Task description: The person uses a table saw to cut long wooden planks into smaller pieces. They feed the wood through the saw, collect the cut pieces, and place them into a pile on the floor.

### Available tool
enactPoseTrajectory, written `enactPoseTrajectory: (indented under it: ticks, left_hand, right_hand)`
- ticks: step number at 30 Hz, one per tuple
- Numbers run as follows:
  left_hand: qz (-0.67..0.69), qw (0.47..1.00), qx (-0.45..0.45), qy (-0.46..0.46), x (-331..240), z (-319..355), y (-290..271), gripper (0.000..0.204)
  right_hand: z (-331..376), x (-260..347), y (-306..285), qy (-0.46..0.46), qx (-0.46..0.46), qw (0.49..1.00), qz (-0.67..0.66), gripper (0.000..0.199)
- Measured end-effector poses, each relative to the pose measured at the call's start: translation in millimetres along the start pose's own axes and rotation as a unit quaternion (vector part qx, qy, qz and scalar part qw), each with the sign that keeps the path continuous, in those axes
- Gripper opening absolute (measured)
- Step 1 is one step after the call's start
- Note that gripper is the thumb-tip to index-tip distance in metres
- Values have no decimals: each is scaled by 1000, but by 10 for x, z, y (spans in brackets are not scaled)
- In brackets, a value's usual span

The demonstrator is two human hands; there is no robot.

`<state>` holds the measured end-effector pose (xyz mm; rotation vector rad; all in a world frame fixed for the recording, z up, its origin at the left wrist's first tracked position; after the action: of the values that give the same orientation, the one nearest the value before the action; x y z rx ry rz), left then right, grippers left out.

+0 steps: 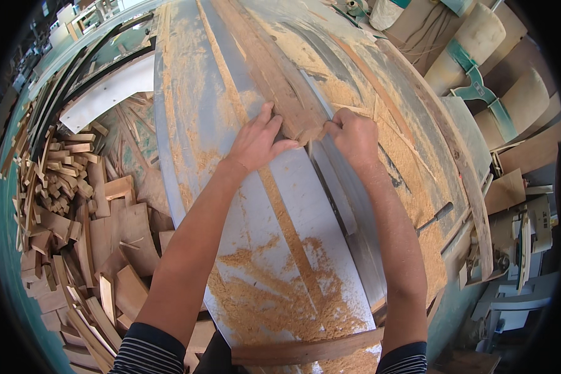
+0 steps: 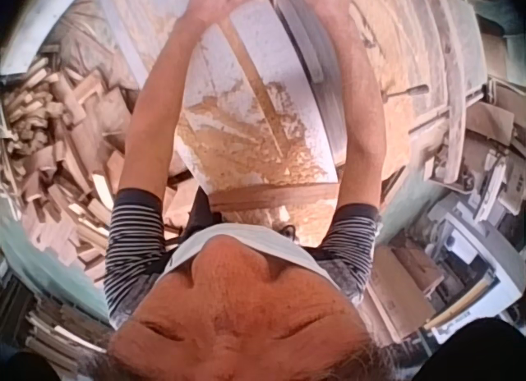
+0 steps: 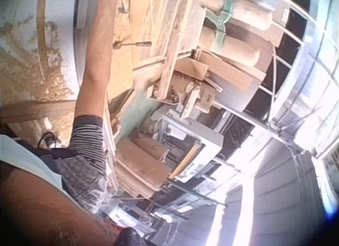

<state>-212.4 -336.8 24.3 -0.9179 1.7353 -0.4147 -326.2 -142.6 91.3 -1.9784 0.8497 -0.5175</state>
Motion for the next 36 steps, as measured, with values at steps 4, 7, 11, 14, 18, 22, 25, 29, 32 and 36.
enactPoseTrajectory:
  ticks: [4, 7, 11, 14, 18, 22, 25, 29, 32, 36]
  left_hand:
    - [11, 1000, 10, -14, 73, -103, -70, 81]
    - [24, 999, 18, -32, 124, -163, -136, 81]
    - [43, 998, 16, -35, 211, -259, -189, 79]
    - [46, 998, -13, -27, 331, -294, -188, 76]
    - [87, 995, -8, -56, 412, -443, -264, 71]
    - [127, 989, -67, -42, 575, -480, -294, 67]
    - [133, 985, -110, -26, 688, -479, -312, 65]
    - [188, 968, -160, -48, 767, -538, -396, 59]
    - [216, 954, -190, -86, 838, -580, -407, 54]
    - [284, 923, -249, -77, 929, -621, -406, 44]
  right_hand:
    - [-132, 18, 70, -5, -1, 1000, -1, 17]
    - [-233, 64, 86, -5, 10, 1000, 8, 15]
    - [-382, 95, 120, -8, 31, 999, 21, 14]
    - [-480, 155, 142, -9, 36, 999, 19, 15]
    - [-713, 158, 244, -14, 50, 999, 8, 17]
    - [-982, 269, 380, -26, 77, 996, 40, 20]
    - [-1247, 358, 521, -38, 69, 996, 44, 21]
    - [-1695, 404, 802, -58, 72, 993, 70, 21]
    - [-1965, 189, 917, -4, 106, 990, 94, 29]
    - [-2158, -84, 1138, -66, 163, 984, 14, 30]
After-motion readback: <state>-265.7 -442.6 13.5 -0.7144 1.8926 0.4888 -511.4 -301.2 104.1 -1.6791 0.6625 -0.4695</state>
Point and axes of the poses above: each hand's wrist, its own z-axis away from the middle knuckle, its own y-axis out of the palm, x = y × z, the point moved 2 cm from there along -z, towards the middle knuckle, and after that the axes turned 15 degrees about z, right-handed, at the moved point
